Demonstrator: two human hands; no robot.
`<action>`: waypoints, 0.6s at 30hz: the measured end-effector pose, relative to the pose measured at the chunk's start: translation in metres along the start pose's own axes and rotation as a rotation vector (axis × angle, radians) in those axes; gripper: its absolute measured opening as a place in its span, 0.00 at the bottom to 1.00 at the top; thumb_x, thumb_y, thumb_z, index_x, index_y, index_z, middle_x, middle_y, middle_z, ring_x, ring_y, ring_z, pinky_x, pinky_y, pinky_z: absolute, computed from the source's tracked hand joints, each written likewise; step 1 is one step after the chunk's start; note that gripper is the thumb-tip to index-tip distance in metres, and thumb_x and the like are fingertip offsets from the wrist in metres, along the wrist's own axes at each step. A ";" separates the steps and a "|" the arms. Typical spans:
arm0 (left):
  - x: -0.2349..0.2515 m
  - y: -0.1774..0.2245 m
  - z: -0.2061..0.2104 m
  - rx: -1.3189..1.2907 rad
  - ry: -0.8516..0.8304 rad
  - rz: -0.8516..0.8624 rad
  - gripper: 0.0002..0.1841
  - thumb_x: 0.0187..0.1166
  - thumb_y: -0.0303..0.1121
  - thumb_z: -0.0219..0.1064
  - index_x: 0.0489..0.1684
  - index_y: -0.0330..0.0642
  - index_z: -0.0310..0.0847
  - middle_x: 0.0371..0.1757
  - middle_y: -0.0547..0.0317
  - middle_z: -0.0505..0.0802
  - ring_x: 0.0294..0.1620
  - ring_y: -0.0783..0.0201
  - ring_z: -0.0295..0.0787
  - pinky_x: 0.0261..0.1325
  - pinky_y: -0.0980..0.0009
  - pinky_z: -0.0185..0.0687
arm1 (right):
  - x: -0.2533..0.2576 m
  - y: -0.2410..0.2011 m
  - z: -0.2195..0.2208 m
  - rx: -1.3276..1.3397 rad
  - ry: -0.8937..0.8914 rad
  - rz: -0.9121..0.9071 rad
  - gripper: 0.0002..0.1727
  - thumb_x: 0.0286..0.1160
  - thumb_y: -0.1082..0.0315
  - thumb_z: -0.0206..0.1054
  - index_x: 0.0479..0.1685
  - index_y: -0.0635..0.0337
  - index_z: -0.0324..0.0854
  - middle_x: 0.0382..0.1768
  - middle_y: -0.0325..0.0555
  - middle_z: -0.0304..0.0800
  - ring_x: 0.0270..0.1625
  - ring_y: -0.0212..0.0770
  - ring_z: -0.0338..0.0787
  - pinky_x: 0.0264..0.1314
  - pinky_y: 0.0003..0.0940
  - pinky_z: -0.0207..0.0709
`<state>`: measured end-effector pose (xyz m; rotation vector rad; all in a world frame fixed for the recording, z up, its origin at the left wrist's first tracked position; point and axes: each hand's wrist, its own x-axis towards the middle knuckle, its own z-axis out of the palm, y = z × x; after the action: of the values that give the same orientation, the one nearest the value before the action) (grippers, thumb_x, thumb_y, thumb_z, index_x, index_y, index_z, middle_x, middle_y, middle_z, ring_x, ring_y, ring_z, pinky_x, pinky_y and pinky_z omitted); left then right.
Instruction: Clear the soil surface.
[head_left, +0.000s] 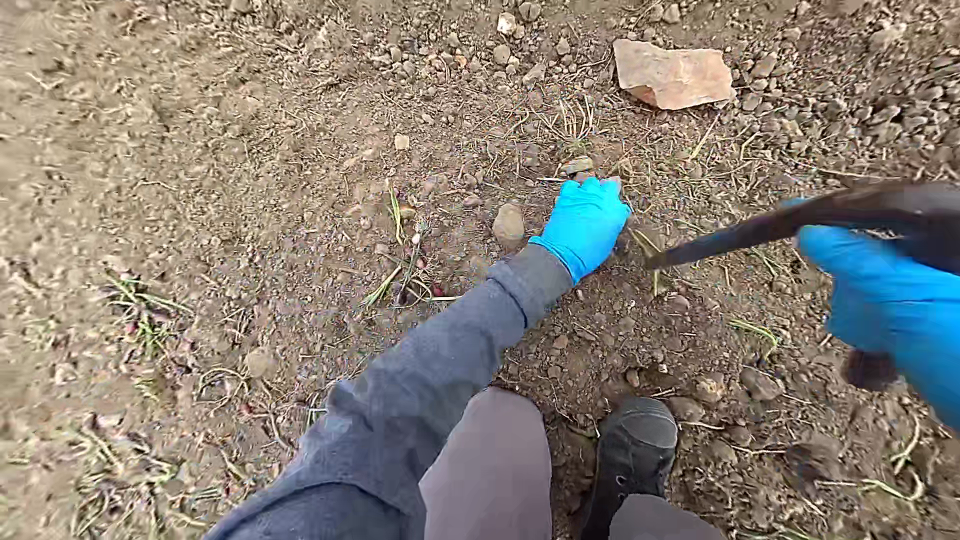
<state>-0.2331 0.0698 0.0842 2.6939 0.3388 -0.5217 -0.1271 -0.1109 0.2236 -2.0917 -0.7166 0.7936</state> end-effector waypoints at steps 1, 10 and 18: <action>-0.021 -0.009 -0.011 -0.061 0.044 -0.069 0.17 0.75 0.34 0.73 0.63 0.53 0.91 0.67 0.50 0.89 0.70 0.45 0.82 0.68 0.42 0.75 | -0.005 0.012 0.019 -0.104 -0.025 0.130 0.07 0.84 0.67 0.67 0.52 0.55 0.88 0.31 0.37 0.87 0.24 0.30 0.79 0.28 0.34 0.77; -0.183 -0.153 -0.036 -0.165 -0.124 -0.678 0.18 0.71 0.40 0.80 0.56 0.47 0.87 0.48 0.43 0.95 0.50 0.38 0.92 0.52 0.28 0.83 | -0.017 -0.039 -0.010 -0.023 0.039 -0.050 0.02 0.81 0.59 0.70 0.46 0.40 0.86 0.19 0.25 0.78 0.12 0.22 0.68 0.12 0.23 0.67; -0.362 -0.205 -0.085 -0.103 0.194 -0.710 0.13 0.79 0.28 0.75 0.59 0.47 0.91 0.56 0.42 0.94 0.55 0.39 0.92 0.62 0.30 0.81 | 0.002 0.056 0.111 -0.283 -0.249 0.224 0.18 0.82 0.51 0.70 0.49 0.58 0.88 0.39 0.58 0.90 0.44 0.58 0.89 0.49 0.68 0.77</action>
<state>-0.5949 0.2307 0.2376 2.4693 1.3562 -0.4057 -0.1944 -0.0890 0.1214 -2.3824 -0.7714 1.1478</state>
